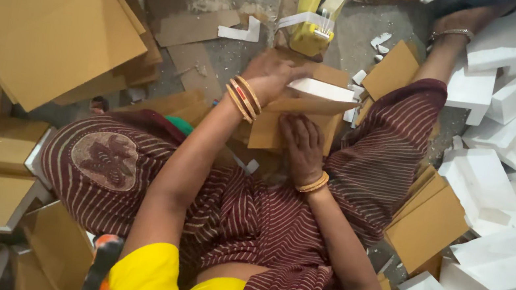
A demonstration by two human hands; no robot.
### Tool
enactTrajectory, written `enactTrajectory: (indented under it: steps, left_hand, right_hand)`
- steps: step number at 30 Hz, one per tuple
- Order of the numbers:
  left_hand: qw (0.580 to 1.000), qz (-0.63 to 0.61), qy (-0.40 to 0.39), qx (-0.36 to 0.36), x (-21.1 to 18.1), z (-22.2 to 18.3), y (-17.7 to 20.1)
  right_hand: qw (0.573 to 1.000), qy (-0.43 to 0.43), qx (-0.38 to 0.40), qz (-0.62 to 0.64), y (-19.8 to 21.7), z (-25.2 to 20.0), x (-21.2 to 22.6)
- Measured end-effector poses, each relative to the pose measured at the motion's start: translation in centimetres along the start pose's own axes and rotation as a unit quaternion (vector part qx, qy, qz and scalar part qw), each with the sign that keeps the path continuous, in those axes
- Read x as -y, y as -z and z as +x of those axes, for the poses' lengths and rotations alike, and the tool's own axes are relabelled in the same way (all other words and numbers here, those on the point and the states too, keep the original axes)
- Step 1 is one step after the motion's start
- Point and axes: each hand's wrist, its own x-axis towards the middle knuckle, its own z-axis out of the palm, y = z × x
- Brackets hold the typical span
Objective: The person sits on the floor and repeatedly assembles small cardboard boxes by inserting white foam inserts and sealing the flaps with tape. The person handles cardboard pieces and foam inserts one at a time, using a tape dispenser to close each box.
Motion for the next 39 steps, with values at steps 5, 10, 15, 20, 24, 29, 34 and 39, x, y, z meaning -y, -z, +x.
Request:
enactTrajectory:
  steps: [5, 10, 15, 20, 24, 29, 34, 39]
  left_hand:
    - [0.981, -0.15, 0.088, 0.091, -0.5, 0.4, 1.4]
    - [0.995, -0.068, 0.06, 0.034, -1.8, 0.3, 2.3]
    - [0.992, 0.092, 0.06, -0.058, -3.3, -0.1, 0.7]
    - [0.995, 0.071, 0.041, -0.061, -2.9, -0.8, 0.8]
    - [0.992, 0.109, 0.05, -0.039, -3.2, -0.4, 0.9]
    - [0.993, 0.093, 0.066, 0.011, -3.4, 0.0, 1.7]
    - [0.989, 0.129, 0.07, -0.019, -3.9, 0.1, 1.6]
    - [0.989, 0.132, 0.069, -0.022, -3.5, -0.2, 0.8]
  right_hand:
    - [0.996, -0.013, 0.077, -0.03, -3.1, -0.3, -1.6]
    - [0.992, -0.051, 0.1, -0.06, -6.2, 0.8, -1.4]
    - [0.988, -0.077, 0.136, -0.005, -5.8, 0.9, -1.6]
    - [0.962, -0.184, -0.027, 0.198, -4.2, -0.2, -3.5]
    - [0.845, -0.373, -0.202, 0.324, -2.6, -1.5, -6.5]
    - [0.848, -0.34, -0.143, 0.381, -3.0, 0.1, -9.7]
    - [0.896, -0.277, -0.097, 0.334, -5.7, 1.7, -9.0]
    - [0.851, -0.304, -0.123, 0.411, -6.5, 1.4, -9.1]
